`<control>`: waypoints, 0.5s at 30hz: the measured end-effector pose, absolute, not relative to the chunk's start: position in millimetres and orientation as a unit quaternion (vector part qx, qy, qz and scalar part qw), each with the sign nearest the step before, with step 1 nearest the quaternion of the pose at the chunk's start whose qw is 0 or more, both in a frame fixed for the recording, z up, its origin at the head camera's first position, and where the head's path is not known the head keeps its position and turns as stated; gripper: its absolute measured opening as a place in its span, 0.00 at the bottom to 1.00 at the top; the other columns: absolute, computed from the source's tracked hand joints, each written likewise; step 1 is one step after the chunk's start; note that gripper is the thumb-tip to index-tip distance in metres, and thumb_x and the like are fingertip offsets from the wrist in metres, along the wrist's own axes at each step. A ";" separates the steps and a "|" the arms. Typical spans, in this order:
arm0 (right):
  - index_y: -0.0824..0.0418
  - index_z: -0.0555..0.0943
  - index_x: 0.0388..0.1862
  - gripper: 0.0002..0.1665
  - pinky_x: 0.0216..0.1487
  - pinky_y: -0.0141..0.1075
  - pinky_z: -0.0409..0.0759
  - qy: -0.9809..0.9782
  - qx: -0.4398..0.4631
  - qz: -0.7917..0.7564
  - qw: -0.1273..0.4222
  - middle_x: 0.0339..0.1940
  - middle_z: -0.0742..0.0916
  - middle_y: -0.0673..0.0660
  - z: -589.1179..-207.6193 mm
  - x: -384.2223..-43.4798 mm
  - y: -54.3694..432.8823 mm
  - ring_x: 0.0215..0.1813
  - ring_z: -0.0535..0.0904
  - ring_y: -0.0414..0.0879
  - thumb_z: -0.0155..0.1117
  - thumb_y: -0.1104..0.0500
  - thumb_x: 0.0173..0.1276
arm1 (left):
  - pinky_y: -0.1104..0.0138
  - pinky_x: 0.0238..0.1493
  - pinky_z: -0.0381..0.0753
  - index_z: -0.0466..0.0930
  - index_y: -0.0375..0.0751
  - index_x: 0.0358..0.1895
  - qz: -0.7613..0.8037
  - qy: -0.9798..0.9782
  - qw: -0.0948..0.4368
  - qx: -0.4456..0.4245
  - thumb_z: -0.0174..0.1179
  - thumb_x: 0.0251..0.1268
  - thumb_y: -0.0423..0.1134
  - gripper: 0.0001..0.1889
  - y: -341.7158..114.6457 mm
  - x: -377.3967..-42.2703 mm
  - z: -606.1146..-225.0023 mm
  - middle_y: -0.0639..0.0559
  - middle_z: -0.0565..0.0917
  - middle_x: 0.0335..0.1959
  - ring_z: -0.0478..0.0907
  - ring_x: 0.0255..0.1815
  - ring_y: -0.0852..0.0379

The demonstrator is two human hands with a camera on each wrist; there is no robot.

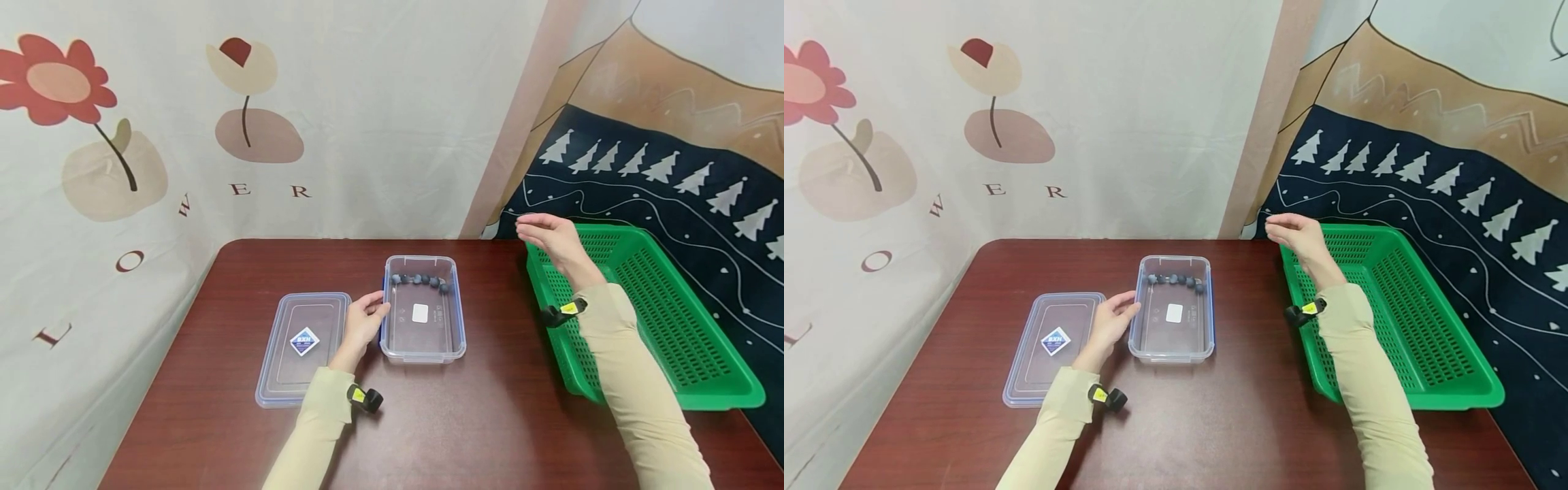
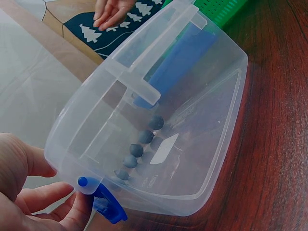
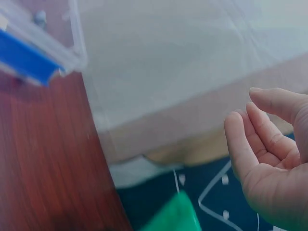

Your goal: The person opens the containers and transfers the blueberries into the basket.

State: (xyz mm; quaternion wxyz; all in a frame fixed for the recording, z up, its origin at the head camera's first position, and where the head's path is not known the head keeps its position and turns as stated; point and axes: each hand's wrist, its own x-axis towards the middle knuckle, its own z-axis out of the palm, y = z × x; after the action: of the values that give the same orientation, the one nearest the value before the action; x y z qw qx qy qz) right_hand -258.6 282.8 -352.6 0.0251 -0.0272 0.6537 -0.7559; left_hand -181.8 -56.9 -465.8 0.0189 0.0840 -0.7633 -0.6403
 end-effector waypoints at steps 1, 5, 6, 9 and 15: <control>0.64 0.83 0.40 0.09 0.43 0.28 0.79 0.658 -0.032 -0.752 0.027 0.35 0.87 0.51 -352.3 -259.4 277.2 0.37 0.84 0.39 0.62 0.71 0.62 | 0.62 0.44 0.80 0.77 0.27 0.52 -0.641 -0.763 0.019 0.084 0.59 0.60 0.28 0.16 -57.0 -181.8 -465.8 0.33 0.83 0.42 0.80 0.43 0.46; 0.65 0.83 0.41 0.09 0.43 0.27 0.79 0.676 -0.049 -0.734 0.035 0.35 0.86 0.50 -353.7 -264.2 255.6 0.37 0.83 0.38 0.63 0.70 0.62 | 0.62 0.44 0.80 0.77 0.27 0.52 -0.642 -0.762 0.019 0.083 0.59 0.60 0.28 0.16 -57.4 -181.9 -466.0 0.34 0.82 0.43 0.80 0.43 0.46; 0.65 0.83 0.41 0.09 0.43 0.27 0.79 0.680 -0.053 -0.731 0.037 0.35 0.86 0.50 -354.6 -265.3 250.4 0.36 0.83 0.38 0.63 0.70 0.62 | 0.62 0.44 0.80 0.77 0.27 0.52 -0.642 -0.762 0.020 0.083 0.59 0.60 0.28 0.16 -57.5 -181.7 -465.6 0.34 0.82 0.43 0.80 0.43 0.46; 0.67 0.82 0.41 0.09 0.42 0.27 0.79 0.685 -0.062 -0.725 0.043 0.34 0.86 0.51 -357.4 -267.7 234.4 0.35 0.82 0.38 0.62 0.71 0.62 | 0.62 0.45 0.80 0.77 0.27 0.52 -0.644 -0.761 0.021 0.080 0.59 0.60 0.27 0.16 -57.5 -181.9 -466.2 0.34 0.82 0.44 0.80 0.44 0.45; 0.76 0.77 0.48 0.15 0.44 0.30 0.80 0.694 -0.072 -0.713 0.065 0.35 0.86 0.51 -362.1 -270.0 203.9 0.36 0.82 0.39 0.62 0.71 0.62 | 0.62 0.45 0.80 0.77 0.26 0.52 -0.643 -0.762 0.022 0.078 0.59 0.60 0.28 0.16 -57.5 -183.2 -467.2 0.34 0.82 0.45 0.80 0.44 0.45</control>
State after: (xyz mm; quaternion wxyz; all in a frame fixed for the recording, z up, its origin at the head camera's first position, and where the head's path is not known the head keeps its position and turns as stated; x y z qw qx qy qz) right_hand -270.0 203.9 -362.1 0.0651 -0.0716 0.6942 -0.7133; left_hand -183.2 -57.5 -467.2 0.0220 0.0782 -0.7617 -0.6428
